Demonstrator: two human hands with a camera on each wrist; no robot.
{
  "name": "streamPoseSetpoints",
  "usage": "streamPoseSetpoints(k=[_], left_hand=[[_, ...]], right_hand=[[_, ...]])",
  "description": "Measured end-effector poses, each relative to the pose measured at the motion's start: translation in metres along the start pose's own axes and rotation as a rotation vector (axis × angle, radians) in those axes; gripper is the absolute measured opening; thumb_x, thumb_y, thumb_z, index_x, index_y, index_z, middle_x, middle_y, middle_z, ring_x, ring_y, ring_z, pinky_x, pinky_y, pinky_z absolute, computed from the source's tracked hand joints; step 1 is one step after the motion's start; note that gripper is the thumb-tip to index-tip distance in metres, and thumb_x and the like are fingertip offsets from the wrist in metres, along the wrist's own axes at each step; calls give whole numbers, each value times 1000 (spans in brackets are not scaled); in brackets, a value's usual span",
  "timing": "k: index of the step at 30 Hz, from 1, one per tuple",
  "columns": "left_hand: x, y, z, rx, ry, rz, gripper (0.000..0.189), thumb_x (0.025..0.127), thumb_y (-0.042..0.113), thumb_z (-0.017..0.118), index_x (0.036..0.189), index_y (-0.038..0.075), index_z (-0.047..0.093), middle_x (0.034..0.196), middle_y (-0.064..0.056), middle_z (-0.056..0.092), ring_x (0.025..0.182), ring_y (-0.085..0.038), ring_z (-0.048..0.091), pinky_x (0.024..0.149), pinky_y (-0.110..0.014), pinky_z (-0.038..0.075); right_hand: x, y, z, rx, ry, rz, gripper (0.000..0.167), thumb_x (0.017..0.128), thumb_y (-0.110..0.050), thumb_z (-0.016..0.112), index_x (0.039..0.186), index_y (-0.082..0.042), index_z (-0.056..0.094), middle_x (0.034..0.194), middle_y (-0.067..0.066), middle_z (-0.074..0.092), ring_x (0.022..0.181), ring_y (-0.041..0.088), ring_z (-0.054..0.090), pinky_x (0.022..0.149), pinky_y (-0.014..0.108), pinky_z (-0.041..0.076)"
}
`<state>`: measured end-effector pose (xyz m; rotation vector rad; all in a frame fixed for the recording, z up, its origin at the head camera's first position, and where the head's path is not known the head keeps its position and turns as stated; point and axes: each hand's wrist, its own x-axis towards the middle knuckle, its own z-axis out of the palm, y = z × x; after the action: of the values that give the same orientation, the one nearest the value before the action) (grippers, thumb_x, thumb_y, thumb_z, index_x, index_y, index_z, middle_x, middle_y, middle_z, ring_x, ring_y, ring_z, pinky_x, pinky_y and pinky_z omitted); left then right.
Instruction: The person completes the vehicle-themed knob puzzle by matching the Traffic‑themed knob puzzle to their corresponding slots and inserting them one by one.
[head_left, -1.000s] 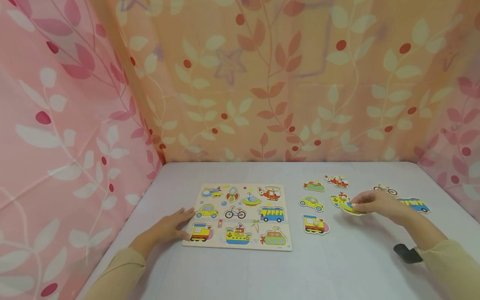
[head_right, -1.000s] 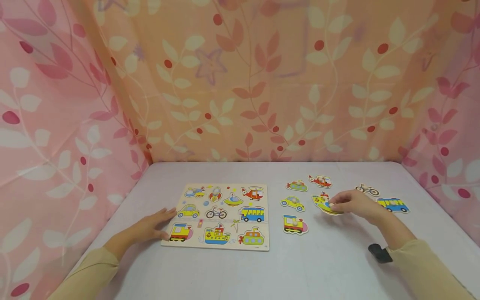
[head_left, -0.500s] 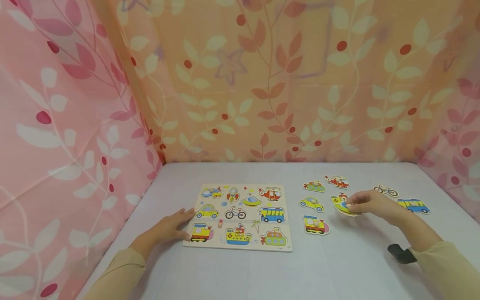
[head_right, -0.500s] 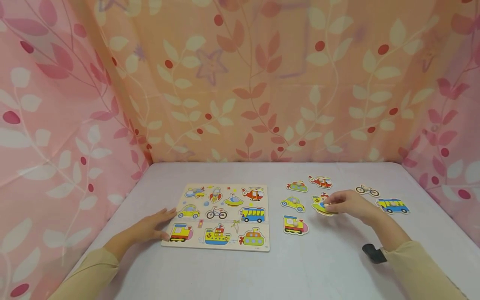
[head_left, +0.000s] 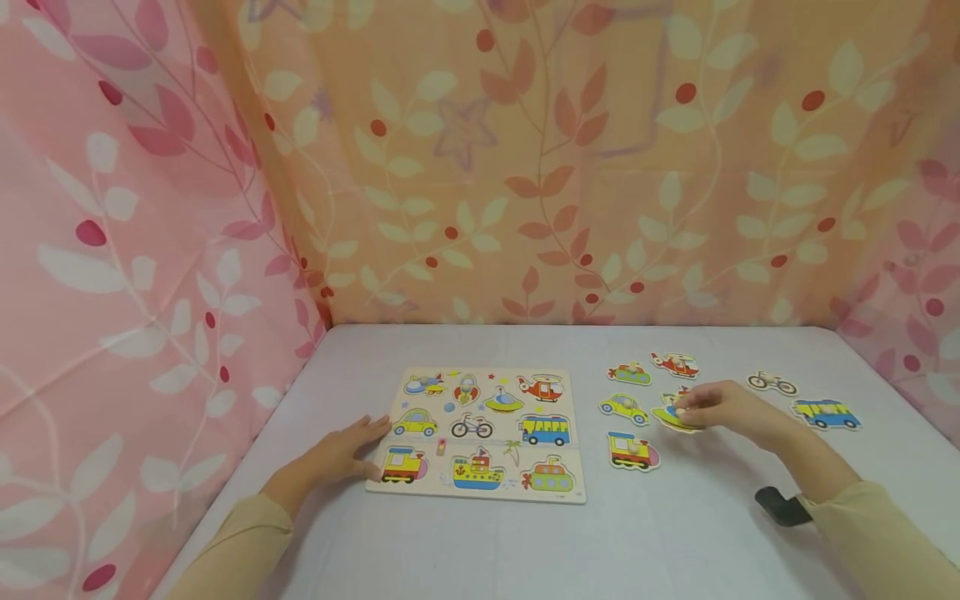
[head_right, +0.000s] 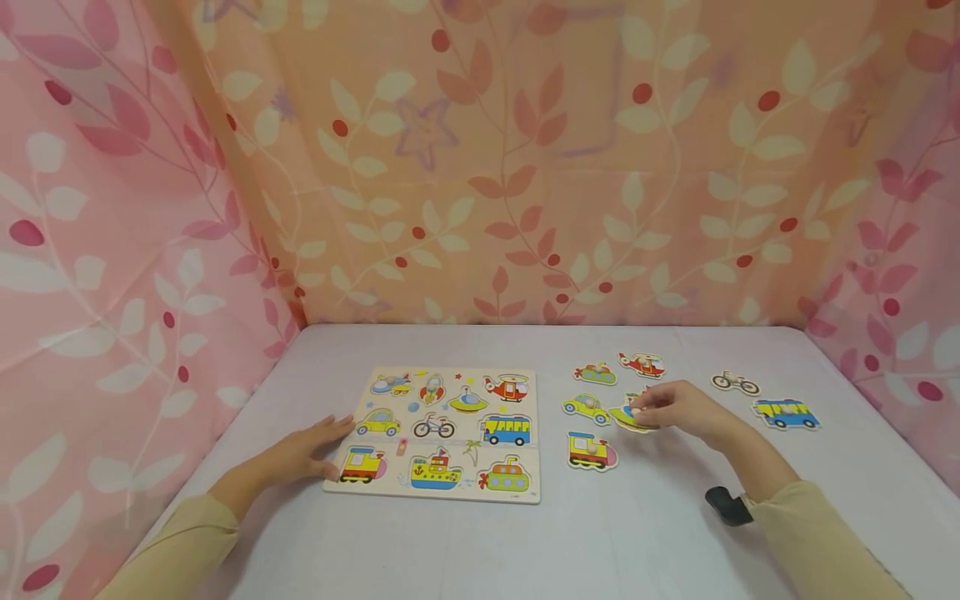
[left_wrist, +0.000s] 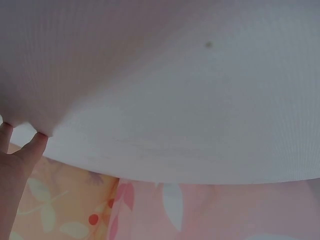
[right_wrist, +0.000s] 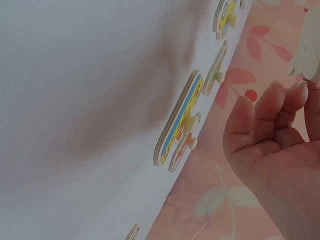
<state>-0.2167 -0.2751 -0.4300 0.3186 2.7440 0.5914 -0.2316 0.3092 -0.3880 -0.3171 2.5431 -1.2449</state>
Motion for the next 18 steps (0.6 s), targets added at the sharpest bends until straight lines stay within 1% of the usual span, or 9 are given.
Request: streamPoseSetpoints(k=[3,9,12,18], left_hand=[[0,-1,1,6,4,2,88,75,39,80,150,19,40,156,-19,29,142,-45,19,104,-73,18],[0,0,0,6,7,1,88,75,39,81,150,19,40,155,-20,28,141,-47,20,103,-73,19],[-1,0,-1,5,7,-2,88,75,38,81,150,19,40,155,-20,28,141,-47,20,104,-72,20],[0,-1,1,2,9,4,87,76,36,81,150,19,40,156,-16,29,143,-44,19,105,-72,19]], right_hand=[[3,-1,3,12,-6,-5,31,89,-21,71,106,4,67,94,5,65,85,18,54,76,32,48],[6,-4,9,2,-9,16,30,90,-20,71,107,3,68,100,7,65,90,21,53,76,33,47],[8,-7,11,-1,-11,10,30,90,-21,71,107,3,68,99,7,65,90,21,53,76,33,48],[12,-13,15,18,-18,-19,30,89,-19,72,108,5,67,95,6,65,89,21,53,76,33,49]])
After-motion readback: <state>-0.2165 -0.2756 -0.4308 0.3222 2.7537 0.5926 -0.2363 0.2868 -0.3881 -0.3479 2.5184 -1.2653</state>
